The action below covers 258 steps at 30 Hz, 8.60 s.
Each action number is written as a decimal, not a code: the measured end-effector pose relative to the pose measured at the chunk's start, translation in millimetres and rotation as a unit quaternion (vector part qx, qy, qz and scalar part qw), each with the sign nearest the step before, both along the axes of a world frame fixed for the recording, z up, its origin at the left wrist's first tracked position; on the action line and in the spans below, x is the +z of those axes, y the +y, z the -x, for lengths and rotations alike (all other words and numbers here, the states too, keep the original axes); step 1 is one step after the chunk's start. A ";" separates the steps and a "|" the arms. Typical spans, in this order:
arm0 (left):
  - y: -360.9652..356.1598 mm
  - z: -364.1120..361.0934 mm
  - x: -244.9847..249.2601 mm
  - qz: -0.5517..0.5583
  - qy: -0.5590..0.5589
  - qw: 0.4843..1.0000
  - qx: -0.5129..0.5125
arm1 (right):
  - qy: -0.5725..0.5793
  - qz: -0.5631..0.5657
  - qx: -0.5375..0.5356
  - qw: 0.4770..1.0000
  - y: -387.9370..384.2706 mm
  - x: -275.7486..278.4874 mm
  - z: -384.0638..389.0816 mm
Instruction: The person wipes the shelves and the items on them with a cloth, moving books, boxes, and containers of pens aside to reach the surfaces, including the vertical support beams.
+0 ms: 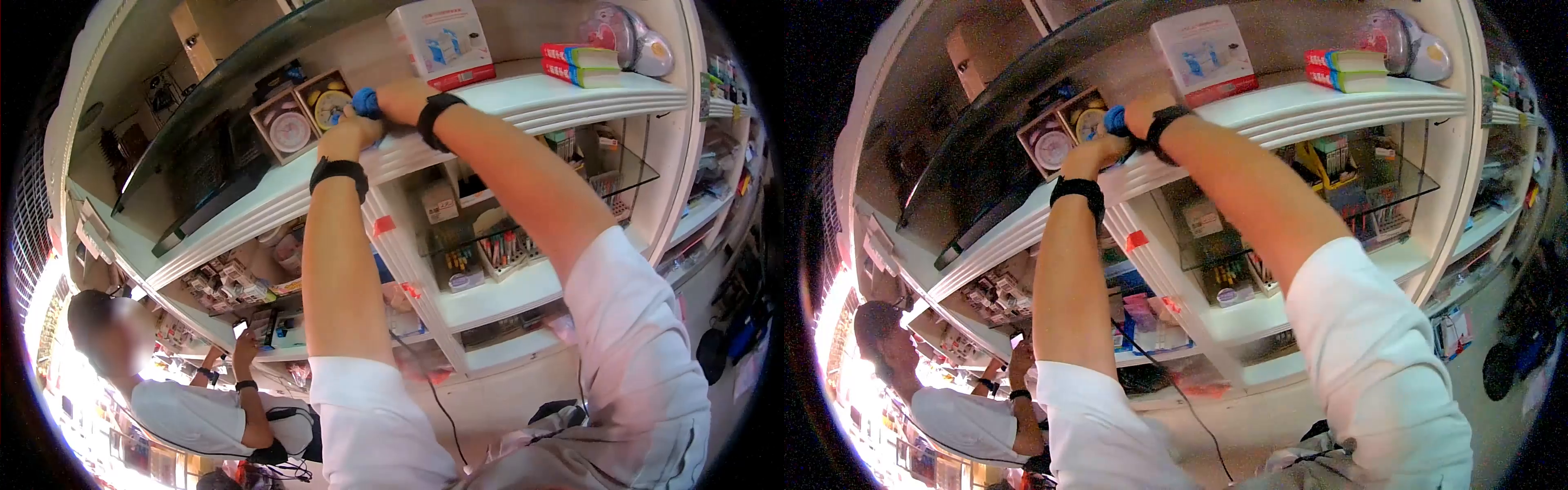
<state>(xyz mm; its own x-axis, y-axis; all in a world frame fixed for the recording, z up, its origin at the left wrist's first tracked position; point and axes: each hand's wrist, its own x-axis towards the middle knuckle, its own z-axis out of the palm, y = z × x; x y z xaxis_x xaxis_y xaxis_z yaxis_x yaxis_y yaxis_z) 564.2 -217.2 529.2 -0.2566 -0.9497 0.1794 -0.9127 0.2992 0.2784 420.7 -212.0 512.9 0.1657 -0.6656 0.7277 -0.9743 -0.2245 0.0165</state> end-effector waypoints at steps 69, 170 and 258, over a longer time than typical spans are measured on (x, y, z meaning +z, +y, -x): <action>24.2 212.9 -1.6 0.127 -0.062 0.964 -0.223 | 0.068 -0.118 -0.287 0.948 126.8 10.5 165.5; 96.1 250.7 -316.7 0.040 0.062 0.958 -0.276 | -0.072 -0.280 -0.080 0.954 173.2 -282.5 295.9; 178.2 478.8 -330.2 0.157 0.091 0.936 -0.302 | -0.213 -0.018 -0.023 0.977 256.0 -322.7 500.4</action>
<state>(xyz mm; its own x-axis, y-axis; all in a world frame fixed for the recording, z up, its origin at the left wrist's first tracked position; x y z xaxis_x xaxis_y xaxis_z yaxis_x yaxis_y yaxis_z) 85.4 -39.1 199.0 -0.6678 -0.5333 0.5192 -0.4956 0.8390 0.2244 -79.7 44.0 190.1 -0.1785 -0.6910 0.7004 -0.9001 -0.1729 -0.3999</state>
